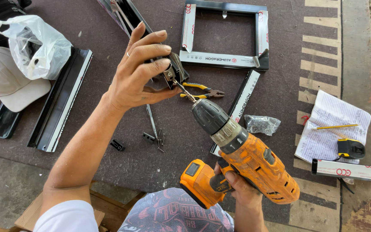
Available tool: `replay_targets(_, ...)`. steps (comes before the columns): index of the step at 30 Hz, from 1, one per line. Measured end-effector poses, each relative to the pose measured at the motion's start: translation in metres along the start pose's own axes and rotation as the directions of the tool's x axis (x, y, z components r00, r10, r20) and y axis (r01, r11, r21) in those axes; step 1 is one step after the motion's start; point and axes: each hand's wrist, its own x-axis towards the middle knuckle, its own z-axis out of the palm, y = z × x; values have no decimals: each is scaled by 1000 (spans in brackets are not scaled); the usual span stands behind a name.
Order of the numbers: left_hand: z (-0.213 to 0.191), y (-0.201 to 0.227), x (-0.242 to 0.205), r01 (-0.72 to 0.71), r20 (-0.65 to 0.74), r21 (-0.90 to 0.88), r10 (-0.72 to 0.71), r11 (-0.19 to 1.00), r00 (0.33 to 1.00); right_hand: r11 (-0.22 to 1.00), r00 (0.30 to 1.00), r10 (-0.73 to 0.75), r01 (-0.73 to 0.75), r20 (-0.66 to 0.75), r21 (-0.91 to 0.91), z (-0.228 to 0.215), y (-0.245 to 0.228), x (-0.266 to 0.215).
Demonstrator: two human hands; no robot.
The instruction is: The person assembles an aluminum window frame by inserting corner brackets and fastening them with a cordless drill. They align the aluminum profiles, insert corner connectors, and drive screws into the joints to secure the frame. The person also uses pliers to adjust components and ensures the frame is properly aligned.
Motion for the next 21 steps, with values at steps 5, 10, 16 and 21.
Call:
replay_targets(5, -5, 5, 0, 29, -61, 12, -28, 1000, 998, 1000, 1000, -19, 19, 22, -5, -1, -1, -2)
replay_targets(10, -9, 1, 2, 38, -55, 101, -32, 994, 998, 999, 999, -38, 38, -12, 20, -4, 2, -2)
replay_targets(16, -19, 1, 3, 46, -12, 115, -45, 992, 999, 1000, 1000, -6, 6, 10, 5, -8, 6, 1)
replay_targets(21, -27, 7, 9, 51, 35, 166, -58, 985, 998, 999, 1000, 22, -23, -19, -37, -2, 7, 3)
